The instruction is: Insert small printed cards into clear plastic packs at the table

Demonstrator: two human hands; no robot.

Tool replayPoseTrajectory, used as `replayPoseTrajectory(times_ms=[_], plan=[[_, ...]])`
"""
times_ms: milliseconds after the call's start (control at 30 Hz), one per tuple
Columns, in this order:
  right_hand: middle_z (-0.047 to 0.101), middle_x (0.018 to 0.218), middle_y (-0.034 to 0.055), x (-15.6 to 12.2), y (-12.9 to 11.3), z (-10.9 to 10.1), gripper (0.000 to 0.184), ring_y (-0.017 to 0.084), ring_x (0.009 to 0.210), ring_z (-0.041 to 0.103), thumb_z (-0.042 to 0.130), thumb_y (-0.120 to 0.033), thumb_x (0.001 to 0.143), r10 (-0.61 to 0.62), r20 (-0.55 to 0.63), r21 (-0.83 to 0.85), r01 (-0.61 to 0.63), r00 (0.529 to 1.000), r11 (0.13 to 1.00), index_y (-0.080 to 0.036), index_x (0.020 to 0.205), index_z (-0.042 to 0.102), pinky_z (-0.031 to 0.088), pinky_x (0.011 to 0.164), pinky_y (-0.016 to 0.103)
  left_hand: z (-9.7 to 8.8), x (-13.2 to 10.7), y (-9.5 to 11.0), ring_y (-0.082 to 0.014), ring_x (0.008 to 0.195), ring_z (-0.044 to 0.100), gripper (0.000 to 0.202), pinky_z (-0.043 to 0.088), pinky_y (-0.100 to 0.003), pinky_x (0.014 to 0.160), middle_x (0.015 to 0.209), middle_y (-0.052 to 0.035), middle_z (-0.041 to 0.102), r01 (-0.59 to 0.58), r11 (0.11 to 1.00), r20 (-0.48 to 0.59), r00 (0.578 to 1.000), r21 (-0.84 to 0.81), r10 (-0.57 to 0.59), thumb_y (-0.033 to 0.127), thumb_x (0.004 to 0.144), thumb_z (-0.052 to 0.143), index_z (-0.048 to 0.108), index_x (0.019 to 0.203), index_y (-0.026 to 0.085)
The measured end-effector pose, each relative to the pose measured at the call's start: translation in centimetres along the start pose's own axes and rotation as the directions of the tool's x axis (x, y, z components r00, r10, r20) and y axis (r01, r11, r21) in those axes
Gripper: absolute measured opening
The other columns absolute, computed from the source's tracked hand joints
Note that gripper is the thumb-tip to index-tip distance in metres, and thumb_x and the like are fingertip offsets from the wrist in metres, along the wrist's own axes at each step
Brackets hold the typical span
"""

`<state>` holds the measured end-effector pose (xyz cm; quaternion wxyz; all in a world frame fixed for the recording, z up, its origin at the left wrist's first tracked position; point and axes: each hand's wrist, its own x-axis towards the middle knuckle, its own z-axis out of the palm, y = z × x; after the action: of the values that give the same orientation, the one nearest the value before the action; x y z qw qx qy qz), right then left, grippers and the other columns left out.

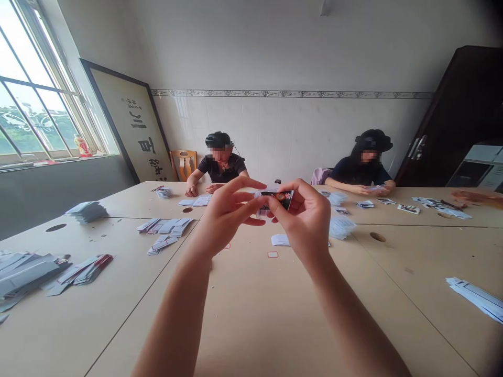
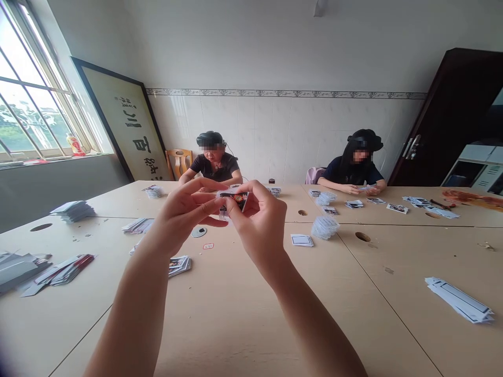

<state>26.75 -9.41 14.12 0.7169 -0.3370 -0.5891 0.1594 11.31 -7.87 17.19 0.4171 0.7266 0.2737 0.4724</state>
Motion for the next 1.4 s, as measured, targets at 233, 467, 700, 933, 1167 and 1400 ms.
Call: replayPoseTrajectory(times_ms=[233, 467, 700, 933, 1167, 1400], plan=[[0.064, 0.066, -0.0031, -0.03, -0.25, -0.26, 0.019, 0.015, 0.056, 0.065, 0.079, -0.033, 0.081, 0.008, 0.021, 0.051, -0.009, 1.000, 0.999, -0.023, 0.082, 0.063, 0.054, 0.052, 0.028, -0.25, -0.09, 0.06, -0.0193, 0.086, 0.075, 0.031, 0.068, -0.032, 0.073, 0.089, -0.0044, 0.077, -0.009, 1.000, 0.025, 1.000, -0.013, 0.009, 0.043, 0.089, 0.071, 0.065, 0.110, 0.021], [0.064, 0.065, -0.0043, -0.18, -0.82, -0.38, 0.016, 0.015, 0.054, 0.067, 0.077, -0.033, 0.084, 0.001, 0.050, 0.120, -0.007, 0.999, 0.993, -0.023, 0.085, 0.064, 0.055, 0.051, 0.027, -0.38, -0.23, 0.11, -0.0179, 0.084, 0.075, 0.026, 0.068, -0.031, 0.073, 0.088, -0.0035, 0.077, -0.022, 0.999, 0.025, 0.999, -0.032, 0.023, 0.040, 0.091, 0.069, 0.066, 0.109, 0.021], [0.066, 0.067, -0.0031, -0.41, -0.55, -0.14, 0.016, 0.016, 0.056, 0.067, 0.077, -0.034, 0.085, -0.013, 0.019, 0.083, 0.011, 1.000, 0.996, -0.023, 0.086, 0.065, 0.056, 0.053, 0.028, -0.28, -0.37, 0.28, -0.0190, 0.084, 0.075, 0.024, 0.069, -0.031, 0.070, 0.088, -0.0037, 0.076, -0.017, 1.000, 0.002, 1.000, -0.025, 0.017, 0.040, 0.090, 0.069, 0.066, 0.106, 0.021], [0.066, 0.069, -0.0025, -0.51, -0.52, -0.02, 0.016, 0.016, 0.056, 0.066, 0.077, -0.033, 0.084, -0.015, -0.001, 0.067, 0.015, 1.000, 0.998, -0.024, 0.085, 0.064, 0.056, 0.054, 0.029, -0.20, -0.31, 0.20, -0.0185, 0.080, 0.074, 0.027, 0.069, -0.032, 0.068, 0.082, -0.0031, 0.075, -0.036, 0.999, -0.016, 0.999, 0.002, 0.036, 0.042, 0.089, 0.070, 0.067, 0.106, 0.021], [0.066, 0.068, -0.0024, -0.56, -0.54, 0.07, 0.015, 0.016, 0.056, 0.066, 0.076, -0.032, 0.085, -0.016, -0.006, 0.074, 0.016, 1.000, 0.997, -0.024, 0.085, 0.064, 0.056, 0.054, 0.029, -0.13, -0.30, 0.40, -0.0182, 0.081, 0.074, 0.026, 0.069, -0.031, 0.068, 0.084, -0.0033, 0.076, -0.036, 0.999, -0.016, 0.999, 0.002, 0.036, 0.041, 0.090, 0.069, 0.066, 0.106, 0.021], [0.065, 0.067, -0.0029, -0.54, -0.39, 0.09, 0.015, 0.015, 0.055, 0.065, 0.077, -0.032, 0.084, -0.022, -0.014, 0.078, 0.023, 1.000, 0.997, -0.024, 0.084, 0.065, 0.055, 0.053, 0.029, -0.09, -0.26, 0.39, -0.0190, 0.080, 0.075, 0.025, 0.069, -0.031, 0.067, 0.081, -0.0025, 0.074, -0.038, 0.999, -0.019, 0.999, 0.006, 0.039, 0.042, 0.091, 0.069, 0.066, 0.103, 0.021]])
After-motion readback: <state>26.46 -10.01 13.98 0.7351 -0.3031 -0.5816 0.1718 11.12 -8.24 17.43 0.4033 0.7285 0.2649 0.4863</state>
